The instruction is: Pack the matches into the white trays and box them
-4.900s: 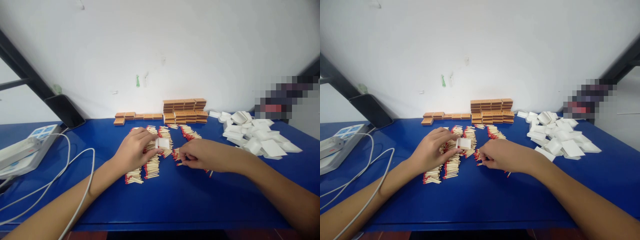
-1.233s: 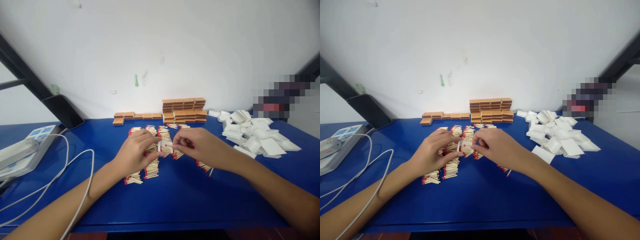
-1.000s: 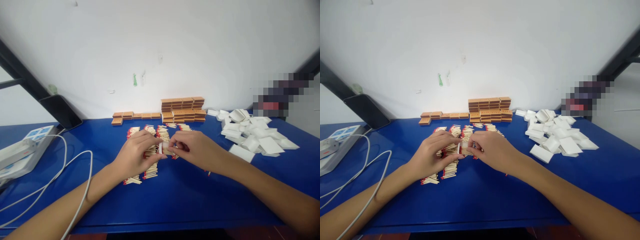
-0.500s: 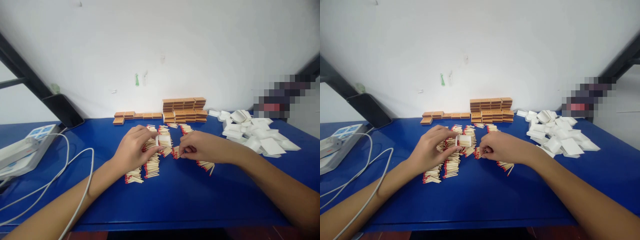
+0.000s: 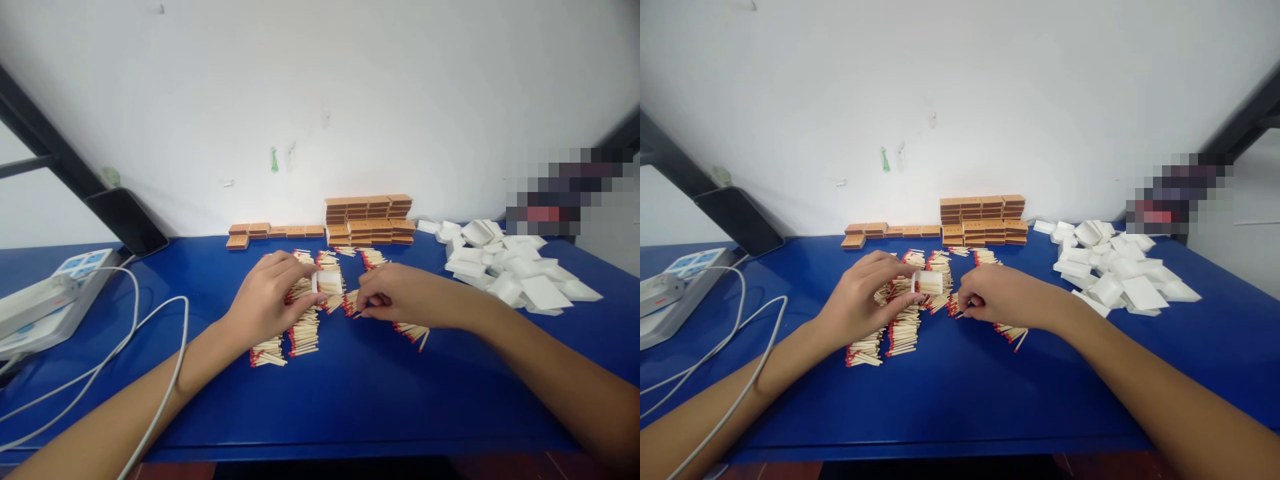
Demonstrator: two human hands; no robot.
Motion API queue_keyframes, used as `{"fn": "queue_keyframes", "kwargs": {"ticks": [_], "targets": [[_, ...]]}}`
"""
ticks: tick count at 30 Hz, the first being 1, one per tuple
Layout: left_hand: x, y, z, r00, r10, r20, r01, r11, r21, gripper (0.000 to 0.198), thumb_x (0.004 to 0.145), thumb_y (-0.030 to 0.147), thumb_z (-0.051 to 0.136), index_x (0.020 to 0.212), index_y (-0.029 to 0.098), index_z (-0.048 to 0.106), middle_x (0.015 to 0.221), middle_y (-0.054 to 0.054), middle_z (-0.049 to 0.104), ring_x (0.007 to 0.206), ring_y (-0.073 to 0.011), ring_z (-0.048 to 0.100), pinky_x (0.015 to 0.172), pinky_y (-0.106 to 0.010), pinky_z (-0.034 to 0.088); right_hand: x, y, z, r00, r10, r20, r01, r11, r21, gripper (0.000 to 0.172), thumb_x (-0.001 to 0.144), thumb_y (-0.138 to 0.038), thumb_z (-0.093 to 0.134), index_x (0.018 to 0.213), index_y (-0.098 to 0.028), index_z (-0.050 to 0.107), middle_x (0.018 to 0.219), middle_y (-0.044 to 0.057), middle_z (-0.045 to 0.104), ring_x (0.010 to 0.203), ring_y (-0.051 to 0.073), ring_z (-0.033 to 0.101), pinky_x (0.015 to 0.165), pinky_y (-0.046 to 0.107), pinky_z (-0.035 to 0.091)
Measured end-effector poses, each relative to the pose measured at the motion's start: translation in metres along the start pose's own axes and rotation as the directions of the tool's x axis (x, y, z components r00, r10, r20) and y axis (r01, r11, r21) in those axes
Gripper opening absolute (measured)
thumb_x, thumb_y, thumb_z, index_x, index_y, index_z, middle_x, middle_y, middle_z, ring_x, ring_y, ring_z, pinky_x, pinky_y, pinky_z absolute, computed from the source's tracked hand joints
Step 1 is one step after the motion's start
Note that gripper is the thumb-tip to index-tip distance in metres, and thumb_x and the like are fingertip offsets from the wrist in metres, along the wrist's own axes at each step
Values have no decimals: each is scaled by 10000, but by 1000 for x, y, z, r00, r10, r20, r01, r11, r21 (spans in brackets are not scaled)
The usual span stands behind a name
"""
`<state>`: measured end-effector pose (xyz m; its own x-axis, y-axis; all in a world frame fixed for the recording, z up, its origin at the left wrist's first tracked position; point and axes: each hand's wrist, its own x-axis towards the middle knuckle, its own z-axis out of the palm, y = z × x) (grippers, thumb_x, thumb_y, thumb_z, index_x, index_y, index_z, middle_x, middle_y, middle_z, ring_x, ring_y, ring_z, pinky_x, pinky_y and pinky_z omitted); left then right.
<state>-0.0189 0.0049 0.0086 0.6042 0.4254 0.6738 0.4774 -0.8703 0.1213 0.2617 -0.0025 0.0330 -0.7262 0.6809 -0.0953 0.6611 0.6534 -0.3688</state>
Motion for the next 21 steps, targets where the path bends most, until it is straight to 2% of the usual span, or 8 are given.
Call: {"fn": "queue_keyframes", "kwargs": {"ticks": [10,21], "targets": [[0,0,0,1000,5,16,-5,1000,5,344,981,405,747,1208,148,710,975,-97,772,944,-260,669,835,-426,542,0,1,0,998,61,-19,-60,997,53,81,918,-231,678,929,-215,757,776,2,675,709,161,584,658,290,378],[-1,0,0,999,5,36,-5,1000,5,348,992,413,731,1231,163,702,970,-89,766,957,-263,668,852,-431,539,-2,-3,-2,995,95,40,-97,994,52,118,946,-233,627,894,-205,729,795,20,679,694,164,563,658,300,378]]}}
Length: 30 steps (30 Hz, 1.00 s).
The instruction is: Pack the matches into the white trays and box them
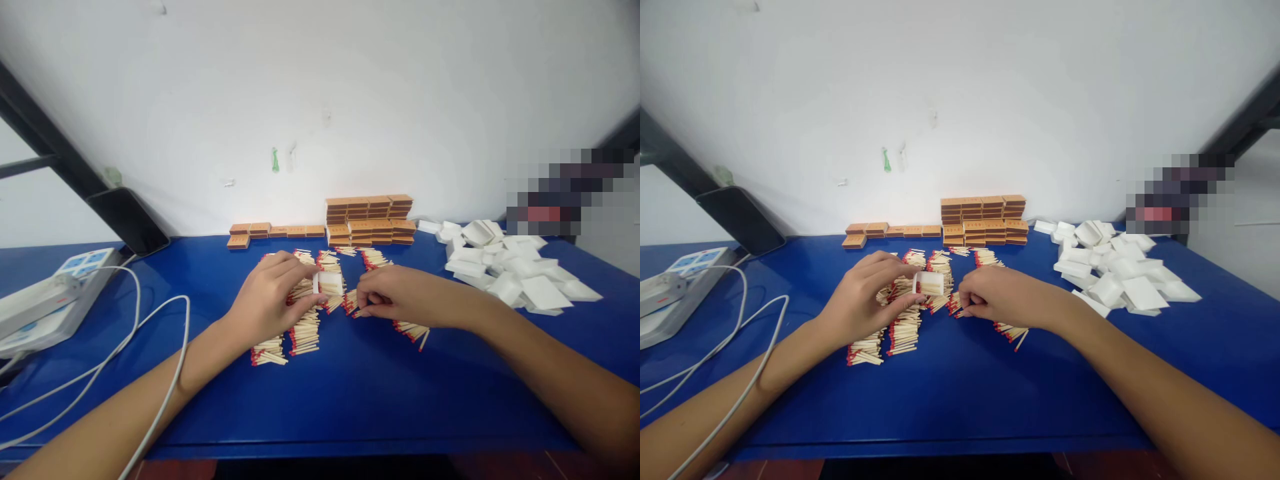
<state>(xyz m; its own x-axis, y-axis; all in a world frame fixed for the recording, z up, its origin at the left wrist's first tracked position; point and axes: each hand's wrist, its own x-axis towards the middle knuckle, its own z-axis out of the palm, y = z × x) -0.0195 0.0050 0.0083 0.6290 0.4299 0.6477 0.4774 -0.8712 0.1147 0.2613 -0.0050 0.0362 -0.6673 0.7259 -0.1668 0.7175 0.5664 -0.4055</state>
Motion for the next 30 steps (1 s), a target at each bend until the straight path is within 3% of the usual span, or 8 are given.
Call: {"fn": "queue_keyframes", "kwargs": {"ticks": [24,30], "targets": [[-1,-1,1,1000,21,14,-21,1000,4,352,998,404,724,1232,143,692,958,-92,765,948,-260,670,855,-427,547,-3,-8,-1,996,67,58,-69,997,24,122,965,-255,625,870,-210,687,778,8,656,677,156,556,645,292,369],[-2,-2,2,1000,19,23,-19,1000,-6,349,1001,406,719,1228,141,694,949,-90,759,937,-258,668,857,-431,554,-5,-3,2,998,55,36,-57,997,48,111,967,-241,618,902,-209,703,883,33,713,733,171,602,667,296,390]]}}
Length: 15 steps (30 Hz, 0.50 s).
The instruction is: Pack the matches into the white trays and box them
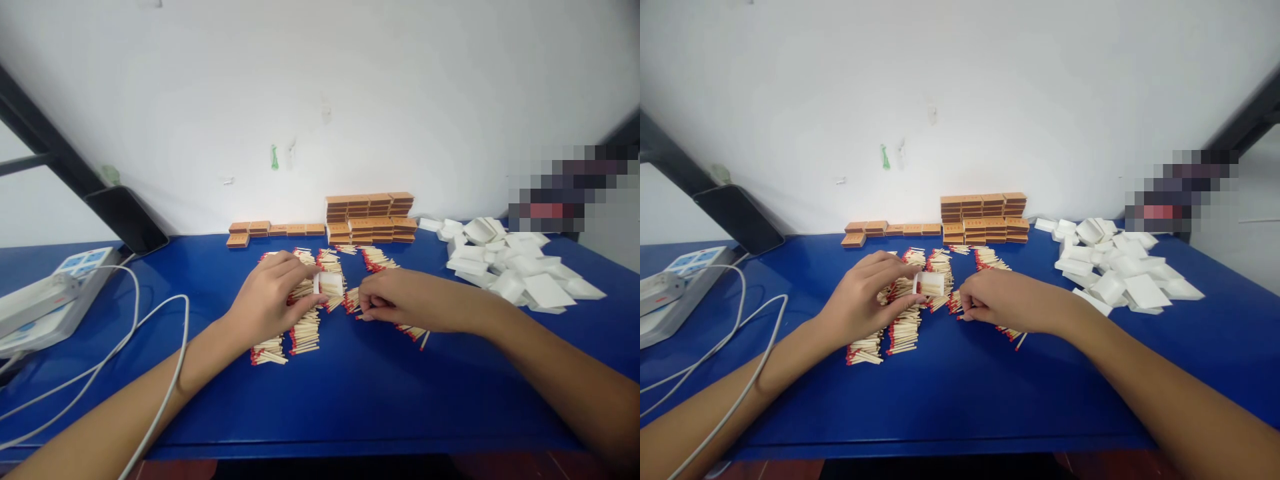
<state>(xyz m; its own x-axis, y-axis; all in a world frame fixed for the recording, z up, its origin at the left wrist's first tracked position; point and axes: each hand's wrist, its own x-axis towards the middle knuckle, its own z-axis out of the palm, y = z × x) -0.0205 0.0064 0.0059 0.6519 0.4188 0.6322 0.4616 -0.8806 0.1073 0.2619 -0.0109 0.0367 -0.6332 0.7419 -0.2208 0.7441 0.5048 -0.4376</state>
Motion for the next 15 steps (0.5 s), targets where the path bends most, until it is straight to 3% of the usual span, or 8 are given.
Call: {"fn": "queue_keyframes", "kwargs": {"ticks": [4,9,11,15], "targets": [[1,2,0,1000,0,-4,0,1000,-16,336,992,396,732,1212,143,705,946,-91,765,918,-256,669,852,-432,559,-1,-3,-2,974,-47,-222,64,995,71,240,1009,-413,621,899,-223,719,779,6,674,685,160,567,645,299,381],[3,10,1,999,-4,-39,1,997,-84,366,941,396,799,1195,142,726,944,-91,779,912,-253,680,855,-420,563,6,-16,9,856,-63,-514,128,987,92,243,995,-410,668,856,-217,716,678,-29,589,639,139,524,642,288,376],[4,13,2,998,-1,-61,-5,994,-107,375,926,400,814,1181,137,730,939,-92,782,902,-251,688,859,-420,562,9,-19,16,831,-74,-552,143,986,82,197,985,-353,688,847,-215,719,674,-35,586,628,133,520,635,283,377],[5,15,3,996,-8,-88,-3,991,-131,365,915,384,829,1162,134,734,940,-95,788,906,-251,702,864,-421,565,12,-21,24,828,-102,-551,181,979,92,159,990,-300,695,858,-214,721,689,-39,603,622,125,531,614,272,385]]}}
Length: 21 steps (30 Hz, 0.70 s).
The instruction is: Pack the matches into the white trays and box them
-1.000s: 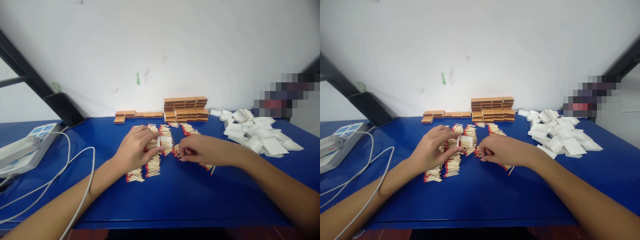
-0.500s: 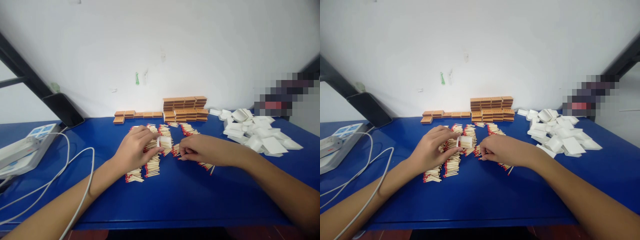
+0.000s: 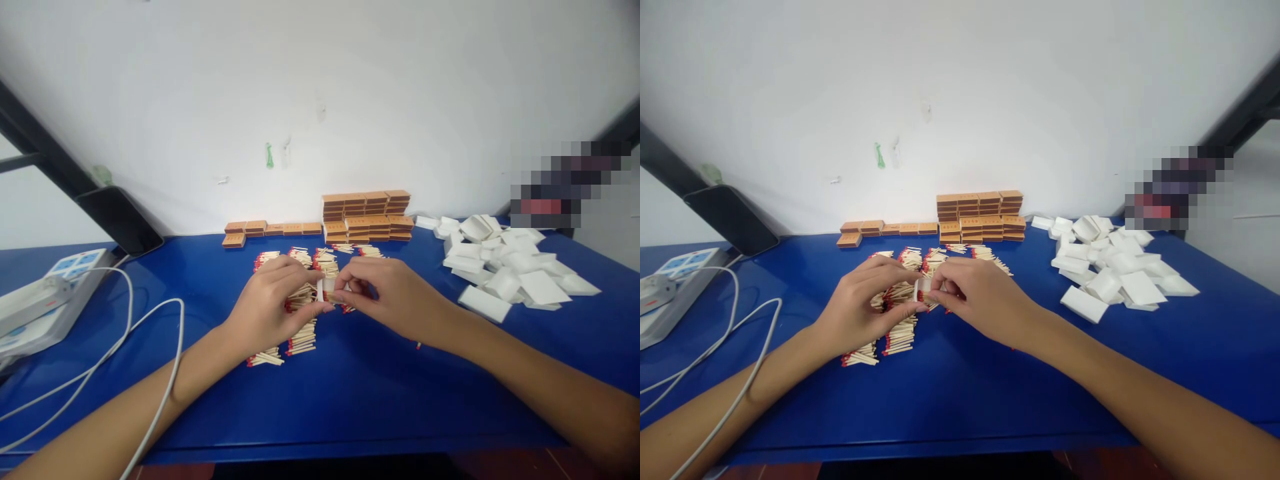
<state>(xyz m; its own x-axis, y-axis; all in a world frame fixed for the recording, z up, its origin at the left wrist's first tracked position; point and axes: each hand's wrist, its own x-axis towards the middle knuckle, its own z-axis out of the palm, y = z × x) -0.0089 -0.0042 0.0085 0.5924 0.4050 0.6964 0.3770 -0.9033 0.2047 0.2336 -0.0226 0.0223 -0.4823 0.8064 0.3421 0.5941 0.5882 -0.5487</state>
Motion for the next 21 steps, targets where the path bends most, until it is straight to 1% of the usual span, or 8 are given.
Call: {"fn": "queue_keyframes", "kwargs": {"ticks": [5,10,14,15,16,18,20,21], "targets": [[0,-1,1,1000,-19,-11,19,1000,-20,356,906,382,840,1147,142,737,971,-93,787,906,-238,706,862,-413,565,0,3,2,999,-27,-30,28,999,23,147,1000,-310,697,889,-216,719,688,-45,595,621,124,533,615,266,401],[0,1,0,999,-30,-18,29,999,-27,361,899,368,849,1148,131,739,959,-95,780,900,-230,701,863,-401,566,0,1,5,996,-48,-79,51,998,37,149,1004,-320,690,912,-209,726,694,-37,596,611,124,533,615,266,408],[0,1,-2,998,-53,-26,53,999,-2,350,913,366,834,1155,135,732,973,-94,784,899,-227,699,845,-391,570,1,3,-4,990,-64,-124,62,998,-19,192,1012,-360,668,907,-212,731,685,-31,586,614,130,522,621,279,389],[0,0,-2,998,-62,-31,63,998,17,350,918,370,828,1159,137,730,982,-95,786,900,-230,696,839,-393,571,2,5,-9,992,-59,-108,54,998,-46,200,1013,-363,659,900,-213,728,684,-29,587,618,133,521,625,283,383],[0,-2,-3,997,-73,-40,74,996,39,350,920,374,825,1162,140,728,992,-95,788,905,-233,694,832,-394,572,2,8,-14,997,-46,-62,42,996,-74,202,1011,-359,653,889,-214,724,682,-26,592,624,137,524,628,288,378],[-1,-5,-3,994,-93,-61,98,992,78,354,919,380,824,1165,145,728,1015,-96,792,921,-240,692,824,-395,575,2,17,-24,994,-1,110,14,993,-117,186,994,-345,654,875,-218,723,703,-14,623,652,148,547,633,293,375],[-2,-8,-4,991,-107,-76,114,989,95,347,920,380,823,1156,144,729,1030,-100,793,940,-243,696,827,-393,579,2,24,-30,957,42,287,-2,990,-140,139,970,-322,660,910,-222,737,759,3,663,692,159,576,644,294,385],[-2,-8,-4,991,-111,-79,119,988,99,342,922,379,820,1153,144,729,1031,-101,792,946,-244,699,830,-392,580,2,27,-31,936,60,348,-10,990,-144,119,958,-305,662,941,-223,745,792,10,677,706,162,586,647,294,392]]}}
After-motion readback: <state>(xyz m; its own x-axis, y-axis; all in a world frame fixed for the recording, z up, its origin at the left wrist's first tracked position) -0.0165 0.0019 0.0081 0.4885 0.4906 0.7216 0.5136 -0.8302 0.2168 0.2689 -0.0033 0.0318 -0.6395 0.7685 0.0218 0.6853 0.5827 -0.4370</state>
